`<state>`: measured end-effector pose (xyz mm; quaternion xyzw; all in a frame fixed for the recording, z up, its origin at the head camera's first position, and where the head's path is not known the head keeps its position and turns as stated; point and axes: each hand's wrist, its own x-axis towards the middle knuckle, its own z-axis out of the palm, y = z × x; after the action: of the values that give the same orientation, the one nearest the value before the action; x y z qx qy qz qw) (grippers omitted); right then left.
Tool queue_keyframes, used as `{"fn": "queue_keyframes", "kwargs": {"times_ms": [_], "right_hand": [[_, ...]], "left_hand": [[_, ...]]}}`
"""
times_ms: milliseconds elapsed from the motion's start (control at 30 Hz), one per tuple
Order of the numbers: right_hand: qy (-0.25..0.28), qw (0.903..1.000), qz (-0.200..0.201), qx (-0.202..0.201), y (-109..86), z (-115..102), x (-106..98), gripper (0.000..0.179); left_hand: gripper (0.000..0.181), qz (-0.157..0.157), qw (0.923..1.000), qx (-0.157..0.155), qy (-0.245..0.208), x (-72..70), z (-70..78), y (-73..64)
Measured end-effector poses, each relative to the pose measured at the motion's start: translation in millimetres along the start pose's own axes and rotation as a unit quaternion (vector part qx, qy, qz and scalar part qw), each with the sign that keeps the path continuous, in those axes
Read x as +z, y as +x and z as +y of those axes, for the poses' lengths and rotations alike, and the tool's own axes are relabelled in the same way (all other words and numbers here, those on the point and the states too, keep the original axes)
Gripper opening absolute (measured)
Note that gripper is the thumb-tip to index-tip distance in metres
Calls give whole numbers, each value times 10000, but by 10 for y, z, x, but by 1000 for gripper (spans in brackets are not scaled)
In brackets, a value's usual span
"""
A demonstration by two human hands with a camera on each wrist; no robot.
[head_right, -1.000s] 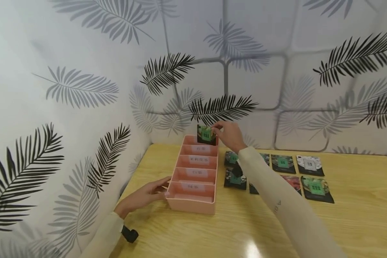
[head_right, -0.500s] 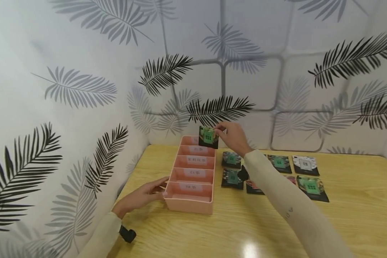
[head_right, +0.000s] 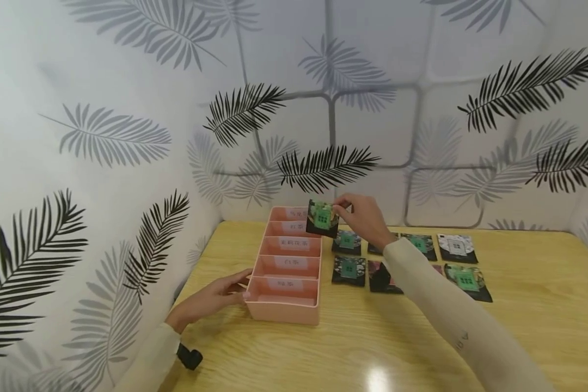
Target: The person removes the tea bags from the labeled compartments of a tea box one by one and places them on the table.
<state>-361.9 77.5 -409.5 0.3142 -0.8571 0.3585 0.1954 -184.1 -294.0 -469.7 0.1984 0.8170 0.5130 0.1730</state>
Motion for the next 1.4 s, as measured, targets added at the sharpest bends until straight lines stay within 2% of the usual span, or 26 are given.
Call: {"fn": "queue_keyframes", "kwargs": {"times_ms": [400, 1000, 1167, 1400], "right_hand": [[22, 9999, -96, -28, -231, 2, -113, 18], [-16, 9998, -79, 180, -618, 75, -257, 16], [5, 9994, -156, 324, -701, 95, -283, 15], [-33, 9992, -271, 285, -844, 96, -292, 13]], "left_hand": [[64, 7, 9996, -149, -246, 14, 6, -21], [64, 28, 9997, -31, -235, 21, -13, -20], [64, 26, 9996, -29, -286, 22, -28, -14], [65, 32, 9997, 1, -248, 20, -15, -11]]}}
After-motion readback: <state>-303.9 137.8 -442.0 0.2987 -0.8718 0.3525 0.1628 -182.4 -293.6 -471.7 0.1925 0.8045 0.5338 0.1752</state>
